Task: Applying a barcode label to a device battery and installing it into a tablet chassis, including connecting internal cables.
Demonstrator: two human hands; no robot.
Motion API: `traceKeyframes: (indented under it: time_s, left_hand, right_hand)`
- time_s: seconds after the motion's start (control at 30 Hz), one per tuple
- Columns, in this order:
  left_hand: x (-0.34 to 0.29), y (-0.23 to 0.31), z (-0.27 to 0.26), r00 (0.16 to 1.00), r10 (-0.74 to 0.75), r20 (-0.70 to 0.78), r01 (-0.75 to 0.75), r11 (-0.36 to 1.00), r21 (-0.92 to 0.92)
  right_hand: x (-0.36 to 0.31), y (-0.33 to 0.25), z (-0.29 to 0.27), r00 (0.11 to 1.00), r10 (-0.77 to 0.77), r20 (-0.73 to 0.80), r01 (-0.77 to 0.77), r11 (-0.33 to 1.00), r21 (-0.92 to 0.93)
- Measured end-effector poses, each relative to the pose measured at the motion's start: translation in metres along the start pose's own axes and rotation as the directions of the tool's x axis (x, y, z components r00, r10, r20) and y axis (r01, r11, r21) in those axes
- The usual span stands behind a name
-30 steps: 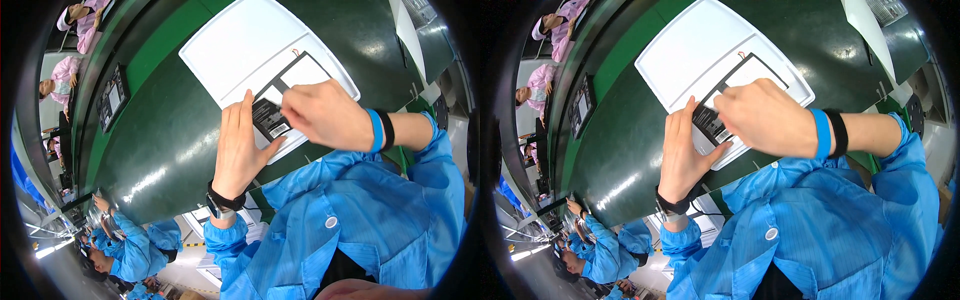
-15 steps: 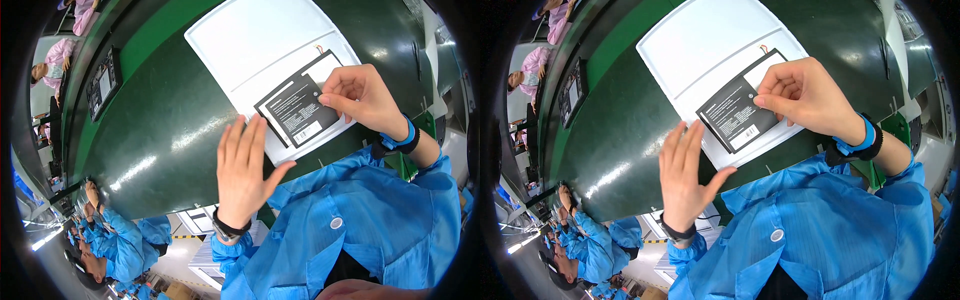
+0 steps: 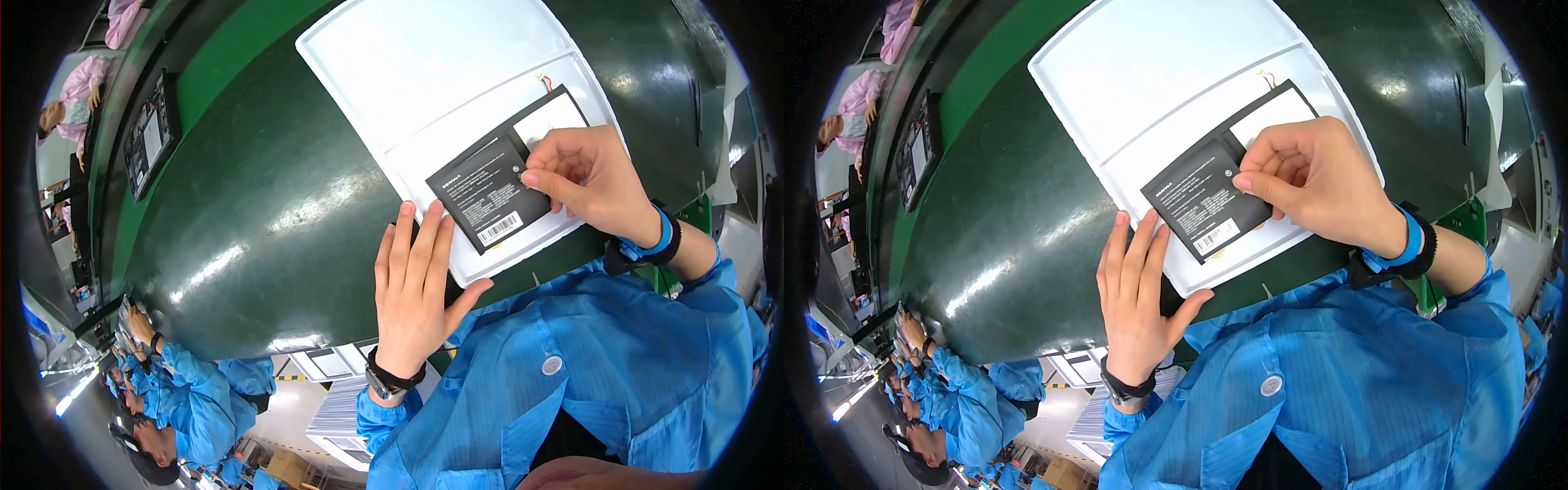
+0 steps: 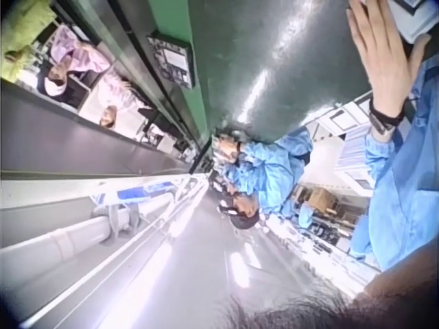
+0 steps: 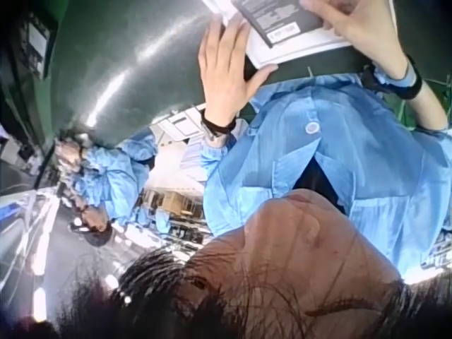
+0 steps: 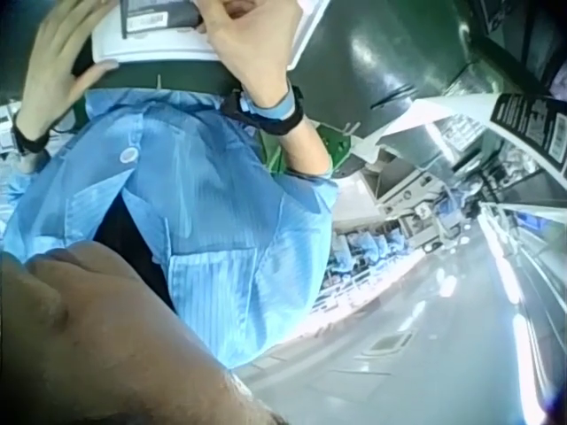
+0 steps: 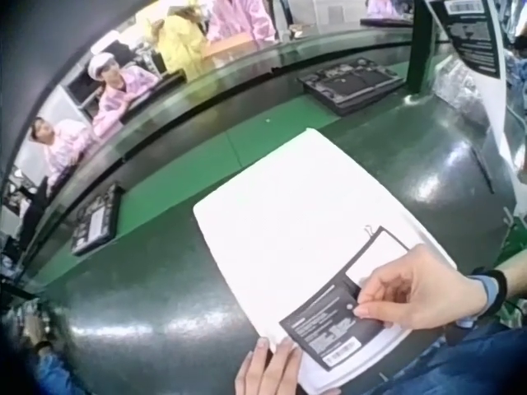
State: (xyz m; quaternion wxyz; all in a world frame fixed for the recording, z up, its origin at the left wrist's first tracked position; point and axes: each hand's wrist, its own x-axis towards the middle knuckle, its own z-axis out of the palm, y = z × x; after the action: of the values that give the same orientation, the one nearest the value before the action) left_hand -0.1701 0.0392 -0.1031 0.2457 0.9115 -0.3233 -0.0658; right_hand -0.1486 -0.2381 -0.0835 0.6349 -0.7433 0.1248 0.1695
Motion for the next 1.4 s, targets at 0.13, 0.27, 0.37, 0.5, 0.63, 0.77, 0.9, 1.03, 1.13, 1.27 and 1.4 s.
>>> traceKeyframes:
  time_s: [0.13, 0.27, 0.37, 0.5, 0.63, 0.77, 0.9, 1.03, 1.13, 1.27, 1.4]
  left_hand:
    - [0.002, 0.000, -0.001, 1.000, 0.014, 0.000, -0.014, 1.000, 0.023]
    - [0.004, 0.002, 0.000, 1.000, 0.013, 0.006, -0.013, 1.000, 0.024]
    - [0.003, 0.003, -0.002, 1.000, 0.006, 0.018, -0.007, 1.000, 0.031]
    - [0.006, 0.005, -0.003, 0.999, -0.004, 0.036, 0.003, 0.999, 0.047]
    - [0.007, 0.005, -0.004, 0.999, 0.007, 0.045, -0.010, 0.998, 0.057]
    - [0.007, 0.007, -0.002, 1.000, 0.003, 0.031, -0.004, 0.999, 0.049]
    - [0.010, 0.008, -0.002, 0.999, 0.004, 0.050, -0.008, 0.998, 0.068]
    - [0.010, 0.010, -0.002, 0.998, 0.010, 0.059, -0.015, 0.997, 0.076]
    - [0.010, 0.011, -0.001, 0.997, 0.008, 0.074, -0.016, 0.995, 0.097]
    - [0.011, 0.012, -0.001, 0.995, 0.010, 0.096, -0.022, 0.992, 0.125]
    - [0.010, 0.015, 0.002, 0.997, 0.039, 0.066, -0.049, 0.986, 0.158]
  right_hand:
    - [0.000, 0.003, 0.000, 1.000, -0.013, -0.017, 0.013, 1.000, 0.000]
    - [-0.001, 0.003, -0.001, 0.999, -0.021, -0.032, 0.021, 1.000, -0.015]
    - [0.001, 0.004, -0.001, 0.999, -0.023, -0.025, 0.022, 0.999, -0.034]
    - [0.000, 0.004, -0.002, 0.999, -0.035, -0.033, 0.033, 0.998, -0.049]
    - [0.001, 0.004, -0.003, 0.999, -0.035, -0.040, 0.033, 0.999, -0.042]
    - [0.001, 0.005, -0.003, 0.998, -0.044, -0.036, 0.042, 0.998, -0.038]
    - [0.001, 0.005, -0.004, 0.998, -0.039, -0.041, 0.037, 0.998, -0.051]
    - [0.001, 0.007, -0.006, 0.998, -0.055, -0.038, 0.053, 0.998, -0.047]
    - [0.001, 0.009, -0.007, 0.998, -0.060, -0.036, 0.058, 0.997, -0.048]
    - [0.001, 0.009, -0.007, 0.998, -0.057, -0.040, 0.055, 0.997, -0.052]
    - [0.001, 0.010, -0.007, 0.996, -0.071, -0.047, 0.068, 0.995, -0.068]
